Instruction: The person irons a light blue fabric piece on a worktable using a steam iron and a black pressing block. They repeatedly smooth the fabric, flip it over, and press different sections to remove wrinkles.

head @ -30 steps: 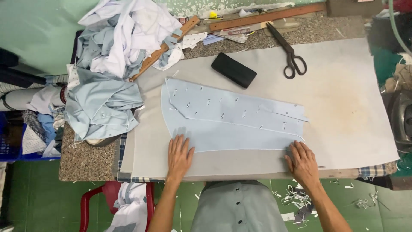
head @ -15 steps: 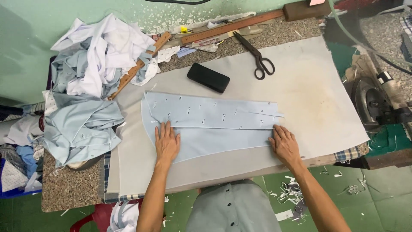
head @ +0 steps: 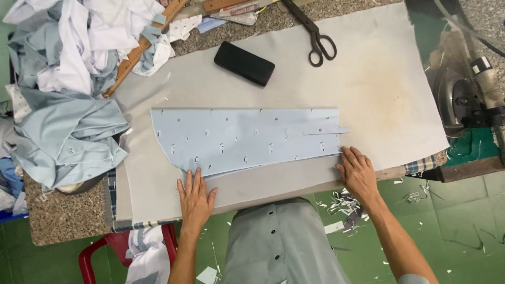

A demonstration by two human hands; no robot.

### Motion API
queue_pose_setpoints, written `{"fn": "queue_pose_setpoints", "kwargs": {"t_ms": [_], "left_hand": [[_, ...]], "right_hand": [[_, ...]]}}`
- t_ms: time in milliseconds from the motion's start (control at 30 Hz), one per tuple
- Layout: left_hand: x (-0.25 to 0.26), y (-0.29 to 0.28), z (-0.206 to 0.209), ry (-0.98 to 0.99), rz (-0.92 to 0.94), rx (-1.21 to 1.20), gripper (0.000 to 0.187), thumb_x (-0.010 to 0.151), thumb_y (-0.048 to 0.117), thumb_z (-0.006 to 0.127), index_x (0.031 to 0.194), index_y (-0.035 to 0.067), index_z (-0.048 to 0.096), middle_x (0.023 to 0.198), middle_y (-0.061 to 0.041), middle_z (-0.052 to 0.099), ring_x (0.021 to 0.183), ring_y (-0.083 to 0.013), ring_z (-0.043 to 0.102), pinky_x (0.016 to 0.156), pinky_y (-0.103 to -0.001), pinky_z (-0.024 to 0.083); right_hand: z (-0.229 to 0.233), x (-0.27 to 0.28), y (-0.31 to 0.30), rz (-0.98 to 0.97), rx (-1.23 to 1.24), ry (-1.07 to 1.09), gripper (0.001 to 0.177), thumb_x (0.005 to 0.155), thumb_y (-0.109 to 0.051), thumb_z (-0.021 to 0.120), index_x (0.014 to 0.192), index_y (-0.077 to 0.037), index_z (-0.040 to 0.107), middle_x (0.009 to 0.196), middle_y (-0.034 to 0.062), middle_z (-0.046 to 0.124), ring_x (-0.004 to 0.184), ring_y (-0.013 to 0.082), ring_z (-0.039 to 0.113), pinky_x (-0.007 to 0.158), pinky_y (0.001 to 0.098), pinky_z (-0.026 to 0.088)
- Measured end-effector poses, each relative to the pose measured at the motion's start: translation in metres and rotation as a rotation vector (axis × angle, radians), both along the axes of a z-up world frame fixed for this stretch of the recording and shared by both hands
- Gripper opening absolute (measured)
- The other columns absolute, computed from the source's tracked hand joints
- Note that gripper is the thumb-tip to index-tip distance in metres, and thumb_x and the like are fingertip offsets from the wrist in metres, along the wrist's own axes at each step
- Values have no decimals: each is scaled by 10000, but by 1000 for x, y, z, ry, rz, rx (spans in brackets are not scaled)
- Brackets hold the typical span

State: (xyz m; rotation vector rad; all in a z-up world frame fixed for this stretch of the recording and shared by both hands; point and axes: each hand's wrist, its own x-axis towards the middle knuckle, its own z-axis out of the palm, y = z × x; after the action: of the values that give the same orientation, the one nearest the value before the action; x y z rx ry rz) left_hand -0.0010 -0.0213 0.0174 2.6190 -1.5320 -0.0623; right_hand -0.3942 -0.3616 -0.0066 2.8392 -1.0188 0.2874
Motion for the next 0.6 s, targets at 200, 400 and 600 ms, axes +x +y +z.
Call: {"fn": "queue_pose_setpoints", "kwargs": {"t_ms": [200,400,600], "left_hand": [[-13,20,-1,-164,64,-131,422,995,463,564,1201,129,718,1515,-92,562,1513,-292,390,1295,-546,171],[-43,-3,5,-82,-60,-106,465,1009,323,503,1350,22,597,1446,-219,527,1391,-401,437,1217,-588,300],[-25,-22,-16,-156,77,-66,421,959,308,545,1141,-49,675,1549,-218,482,1496,-396,362,1238,-616,162]], "right_hand": [[14,-19,7,-40,-77,-111,240,967,-365,675,976,-141,762,1285,63,723,1264,283,653,1008,395,522],[17,3,20,155,157,-90,410,1007,-407,569,1157,-54,713,1494,154,560,1372,364,492,1039,505,481],[-15,13,8,59,-1,-19,537,1024,-515,469,1289,-99,682,1511,18,589,1405,278,488,1147,412,407]]}}
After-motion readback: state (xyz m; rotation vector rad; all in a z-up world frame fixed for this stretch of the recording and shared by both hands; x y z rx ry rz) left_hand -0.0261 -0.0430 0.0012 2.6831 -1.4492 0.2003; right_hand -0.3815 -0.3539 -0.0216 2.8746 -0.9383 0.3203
